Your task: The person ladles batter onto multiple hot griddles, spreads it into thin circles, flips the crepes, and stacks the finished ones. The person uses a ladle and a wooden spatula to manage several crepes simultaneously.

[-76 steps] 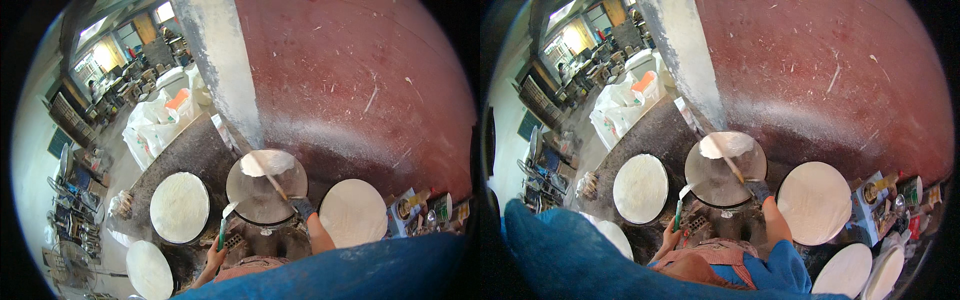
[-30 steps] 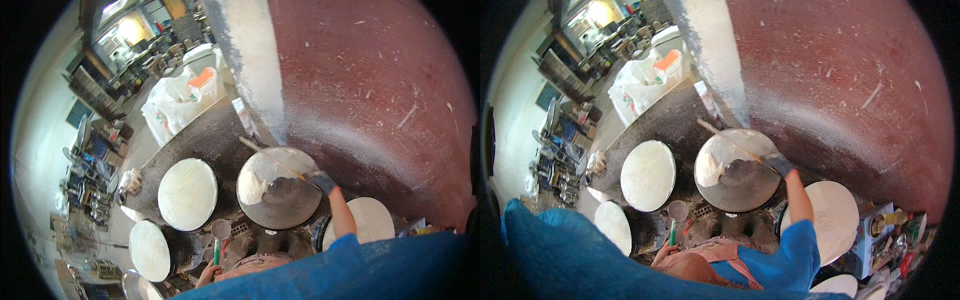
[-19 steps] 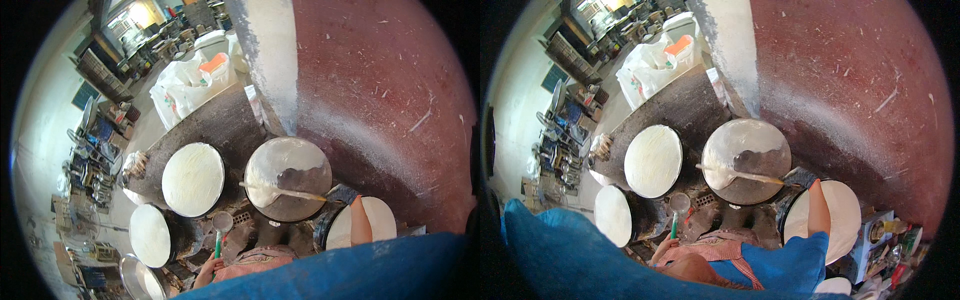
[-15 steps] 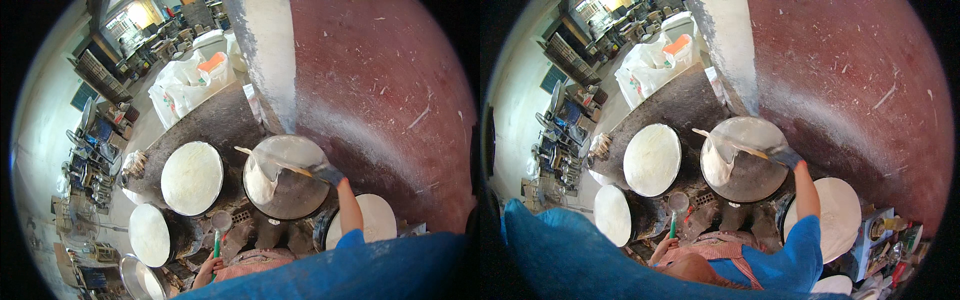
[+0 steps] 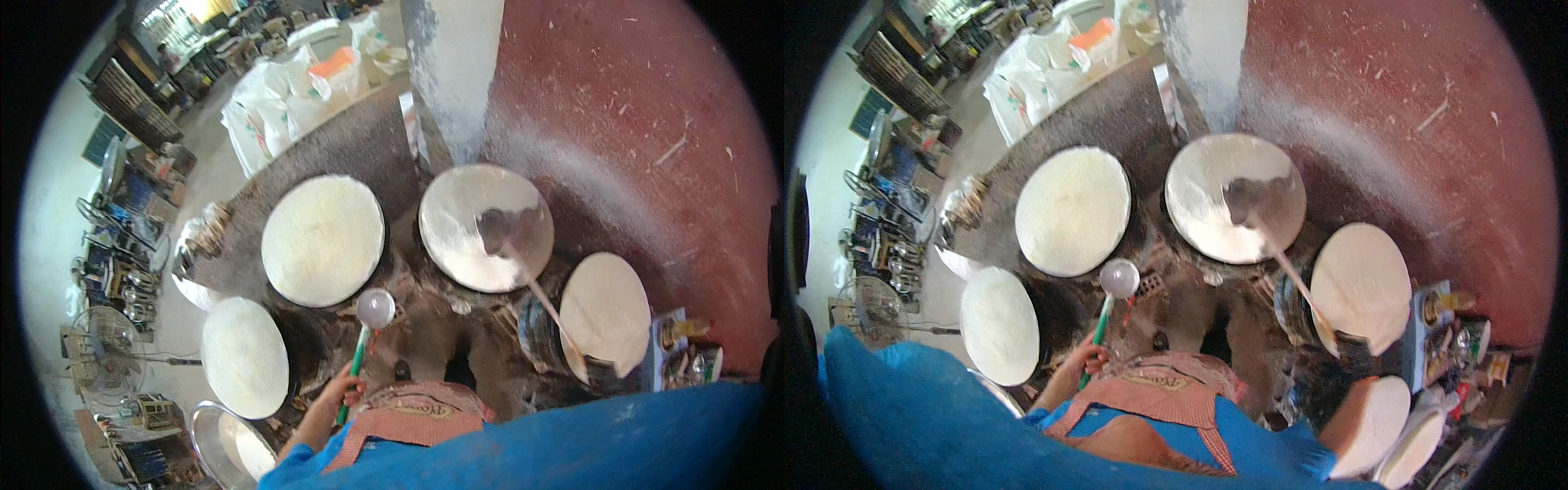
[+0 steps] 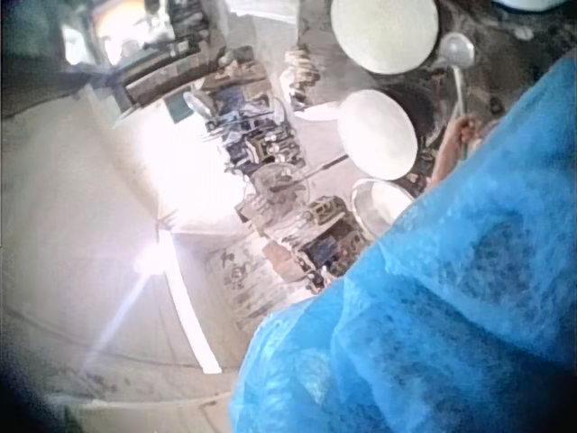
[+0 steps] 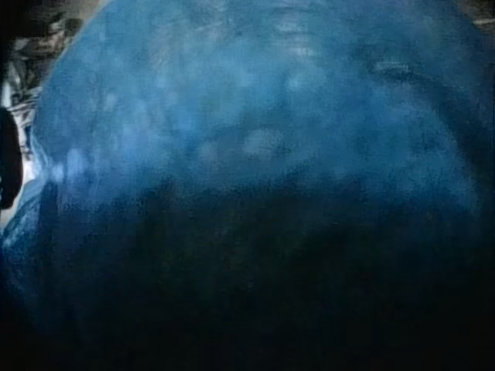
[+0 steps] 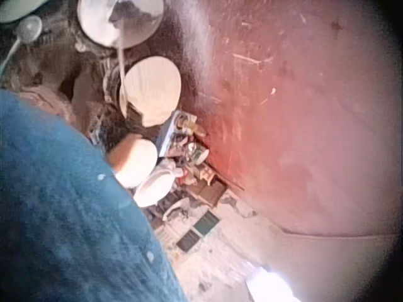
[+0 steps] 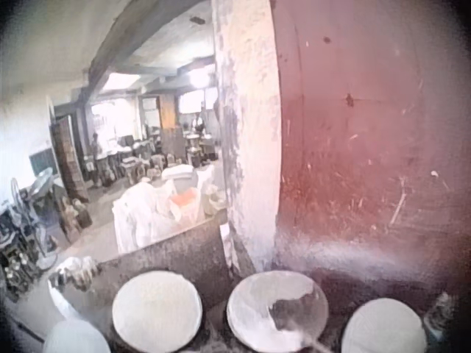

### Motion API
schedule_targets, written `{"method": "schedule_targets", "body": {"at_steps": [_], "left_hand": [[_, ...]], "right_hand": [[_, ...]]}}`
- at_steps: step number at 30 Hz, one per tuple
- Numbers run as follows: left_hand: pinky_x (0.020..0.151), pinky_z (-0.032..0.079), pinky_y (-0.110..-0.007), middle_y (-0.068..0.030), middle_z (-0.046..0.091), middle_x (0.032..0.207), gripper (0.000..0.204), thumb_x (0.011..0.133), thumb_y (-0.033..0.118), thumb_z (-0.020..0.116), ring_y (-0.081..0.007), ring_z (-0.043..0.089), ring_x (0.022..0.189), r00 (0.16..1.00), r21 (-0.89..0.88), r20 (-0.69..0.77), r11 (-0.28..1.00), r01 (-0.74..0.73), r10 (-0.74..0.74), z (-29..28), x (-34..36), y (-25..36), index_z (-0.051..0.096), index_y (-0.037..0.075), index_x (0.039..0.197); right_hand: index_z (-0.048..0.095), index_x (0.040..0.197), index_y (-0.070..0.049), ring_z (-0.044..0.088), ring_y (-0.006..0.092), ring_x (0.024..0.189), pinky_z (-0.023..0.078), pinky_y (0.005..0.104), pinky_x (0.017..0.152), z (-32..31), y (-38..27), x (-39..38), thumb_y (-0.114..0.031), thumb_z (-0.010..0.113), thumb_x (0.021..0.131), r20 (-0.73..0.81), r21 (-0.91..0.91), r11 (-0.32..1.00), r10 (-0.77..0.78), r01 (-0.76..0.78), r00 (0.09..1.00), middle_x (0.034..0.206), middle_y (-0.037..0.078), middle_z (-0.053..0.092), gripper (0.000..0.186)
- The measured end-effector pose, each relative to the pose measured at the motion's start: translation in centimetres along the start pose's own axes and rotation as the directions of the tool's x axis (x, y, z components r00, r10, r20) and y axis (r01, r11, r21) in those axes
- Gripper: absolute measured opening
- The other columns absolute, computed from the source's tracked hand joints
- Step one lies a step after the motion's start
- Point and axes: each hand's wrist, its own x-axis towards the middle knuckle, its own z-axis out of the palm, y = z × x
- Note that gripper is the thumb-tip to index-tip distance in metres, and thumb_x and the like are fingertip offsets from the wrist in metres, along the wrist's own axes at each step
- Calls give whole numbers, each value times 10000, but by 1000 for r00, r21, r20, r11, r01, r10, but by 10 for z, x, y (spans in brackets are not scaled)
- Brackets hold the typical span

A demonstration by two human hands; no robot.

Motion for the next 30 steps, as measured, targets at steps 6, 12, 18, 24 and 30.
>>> {"method": "schedule_targets", "body": {"at_steps": [6,12,18,24,30], "left_hand": [[300,249,-215,-64,474,617,611,836,-25,464,-70,319,353,992,-118,120,992,51,-36,-20,-36,11,254,218,1356],[307,271,-219,-66,462,619,544,856,-13,467,-84,350,369,968,-112,252,994,9,19,-30,-69,2,316,178,1343],[336,290,-239,-40,393,595,560,858,12,481,-104,354,390,958,-140,281,990,-14,53,-36,-78,-13,331,217,1358],[346,302,-243,-22,341,567,552,870,28,469,-102,344,412,940,-161,295,979,-125,168,-16,-84,-17,331,232,1363],[340,301,-244,-9,334,556,555,864,47,493,-93,334,396,952,-237,292,971,-26,97,1,-67,-23,339,244,1360]], "right_hand": [[628,1110,-47,626,242,852,486,362,765,235,-122,-46,-186,544,885,-251,217,965,-89,145,964,965,100,665,278],[599,1143,-128,593,358,888,467,399,773,228,-161,-87,-202,519,868,-231,-367,930,-71,-19,970,992,185,621,296],[631,1063,-45,604,322,785,465,387,718,245,-134,-66,-326,577,828,-565,-62,936,-320,348,760,872,166,643,371],[624,1100,-120,591,310,932,466,383,797,227,-89,-38,-409,534,853,-238,-330,943,-131,46,962,977,134,636,390],[629,969,22,608,347,811,469,394,711,198,-104,-34,-262,558,848,-356,92,938,-283,335,891,836,208,637,317]]}}
